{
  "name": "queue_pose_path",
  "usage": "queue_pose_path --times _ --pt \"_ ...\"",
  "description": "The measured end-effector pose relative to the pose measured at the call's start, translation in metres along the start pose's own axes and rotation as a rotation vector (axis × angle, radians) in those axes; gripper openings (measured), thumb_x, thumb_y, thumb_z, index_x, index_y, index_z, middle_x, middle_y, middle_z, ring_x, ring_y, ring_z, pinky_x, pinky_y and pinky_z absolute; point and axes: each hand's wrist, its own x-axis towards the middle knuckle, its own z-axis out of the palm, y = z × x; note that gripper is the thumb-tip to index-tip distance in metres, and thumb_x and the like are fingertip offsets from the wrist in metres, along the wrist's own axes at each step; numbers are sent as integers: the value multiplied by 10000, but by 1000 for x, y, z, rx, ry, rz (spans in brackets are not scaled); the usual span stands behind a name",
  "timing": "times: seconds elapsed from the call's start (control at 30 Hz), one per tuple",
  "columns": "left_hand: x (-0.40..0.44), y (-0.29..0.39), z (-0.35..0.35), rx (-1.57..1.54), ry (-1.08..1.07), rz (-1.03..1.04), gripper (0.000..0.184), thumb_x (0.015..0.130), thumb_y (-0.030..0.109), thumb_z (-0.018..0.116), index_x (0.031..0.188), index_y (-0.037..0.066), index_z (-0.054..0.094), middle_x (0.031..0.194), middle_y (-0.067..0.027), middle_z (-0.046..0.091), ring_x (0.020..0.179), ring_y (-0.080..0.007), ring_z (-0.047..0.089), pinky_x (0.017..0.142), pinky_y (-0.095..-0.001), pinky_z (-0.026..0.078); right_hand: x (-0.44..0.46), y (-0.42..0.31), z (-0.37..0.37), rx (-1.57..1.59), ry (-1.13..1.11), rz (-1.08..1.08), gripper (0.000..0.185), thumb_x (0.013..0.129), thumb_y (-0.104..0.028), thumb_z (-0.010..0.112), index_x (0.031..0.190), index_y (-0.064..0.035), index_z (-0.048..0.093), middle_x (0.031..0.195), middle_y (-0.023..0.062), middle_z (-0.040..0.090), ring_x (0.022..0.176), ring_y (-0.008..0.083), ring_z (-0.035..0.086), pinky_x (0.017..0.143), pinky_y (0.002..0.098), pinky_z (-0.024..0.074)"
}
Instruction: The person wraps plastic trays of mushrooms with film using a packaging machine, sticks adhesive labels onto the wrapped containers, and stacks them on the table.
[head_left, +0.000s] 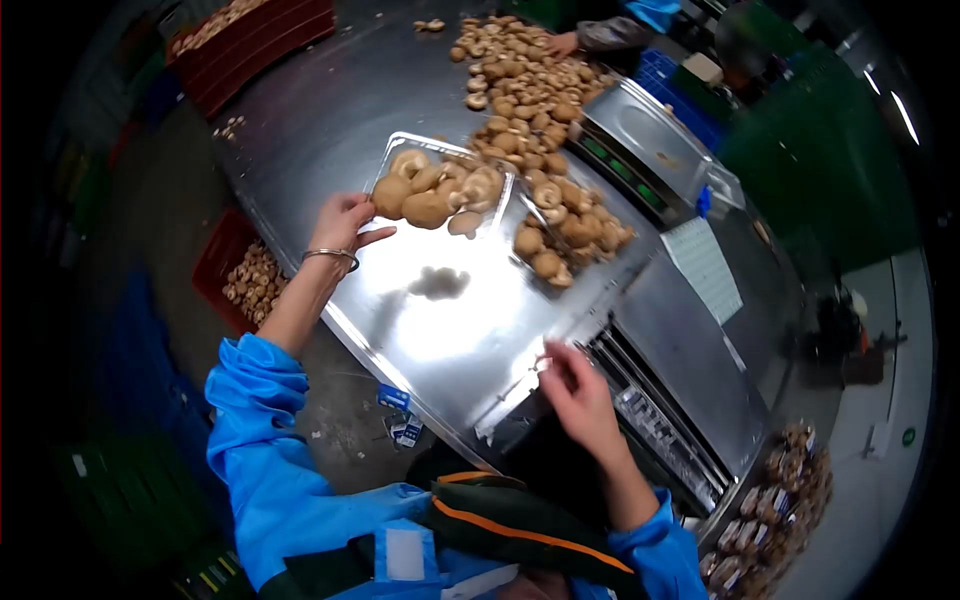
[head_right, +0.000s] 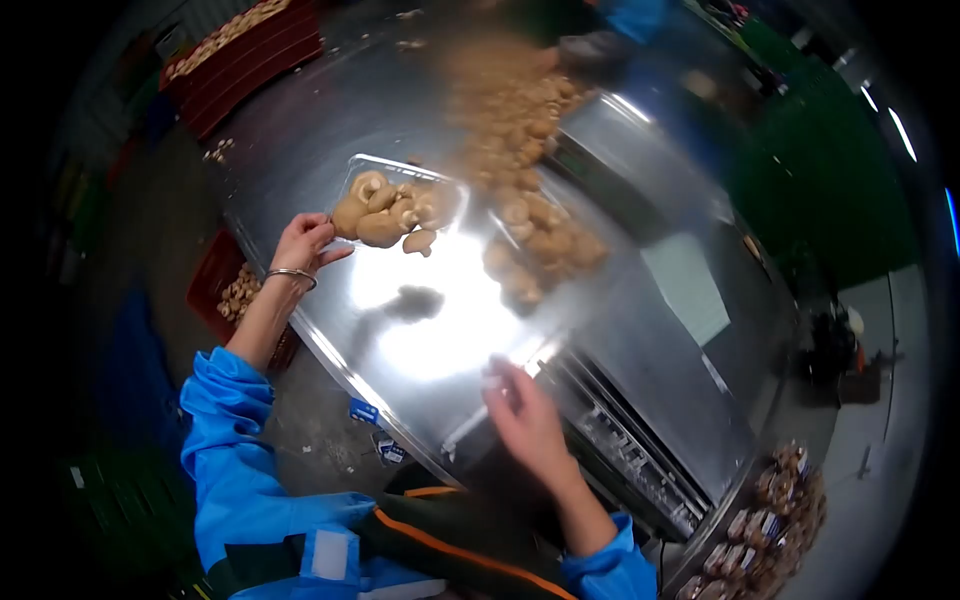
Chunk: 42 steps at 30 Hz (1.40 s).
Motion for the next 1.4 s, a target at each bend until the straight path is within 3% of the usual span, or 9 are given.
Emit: queue_pose_path --times 0.17,0.57,0.73,0.97,1.07,1.2,1.3,1.33,1.4 --pt "-69 -17 144 47 -319 44 187 815 13 539 973 28 442 968 -109 482 925 -212 562 688 -369 587 9 2 -79 844 373 254 476 878 -170 525 1274 32 357 1167 129 521 970 171 536 722 322 509" --pt "-180 -154 349 982 -866 374 338 744 272 663 960 27 579 811 -107 613 734 -209 587 703 -315 470 -180 135 -266 92 697 421 424 821 -124 516 1205 41 447 970 134 607 654 147 574 556 297 485" --pt "-218 -135 273 1306 -382 1233 335 718 328 669 893 47 618 938 -110 522 924 -287 437 849 -419 297 -276 143 -246 -1013 809 554 273 760 -349 599 725 -84 654 747 97 575 767 308 513 717 439 359" --pt "-209 -164 294 1373 -602 913 332 702 368 665 601 52 643 643 -101 592 734 -241 531 728 -363 374 -247 148 -214 -647 699 377 264 761 -320 631 678 -71 600 648 48 532 640 212 492 600 353 360" --pt "-182 -148 261 900 -888 353 267 740 247 637 597 39 548 522 -12 484 432 -112 415 403 -254 315 -271 117 -227 510 615 595 222 847 -127 538 647 -71 460 545 -28 396 444 55 350 370 207 226" --pt "-215 -114 205 -308 -925 -1107 304 831 163 549 571 123 397 488 39 346 395 -66 299 344 -220 288 -324 107 -207 1690 399 311 268 882 -129 431 622 -88 382 537 -30 312 400 59 259 331 197 232" --pt "-235 -87 244 -621 -1484 -698 431 905 319 381 511 152 333 465 17 310 366 -138 304 336 -309 352 -310 81 -237 1944 -20 -234 262 886 -182 407 634 -117 378 555 -28 369 425 79 330 351 201 268" --pt "-232 -75 272 -702 -1481 -342 470 920 337 302 489 150 327 455 -14 356 454 -203 417 569 -387 472 -302 87 -258 1991 -84 -475 272 889 -197 397 627 -127 365 577 -24 390 445 85 353 373 214 291" --pt "-225 -34 342 -858 -1004 -421 429 915 242 311 542 104 469 790 -115 635 1053 -289 535 1013 -362 296 -234 53 -310 1579 263 -513 85 844 -103 478 828 -24 505 799 60 538 718 150 505 596 270 405"
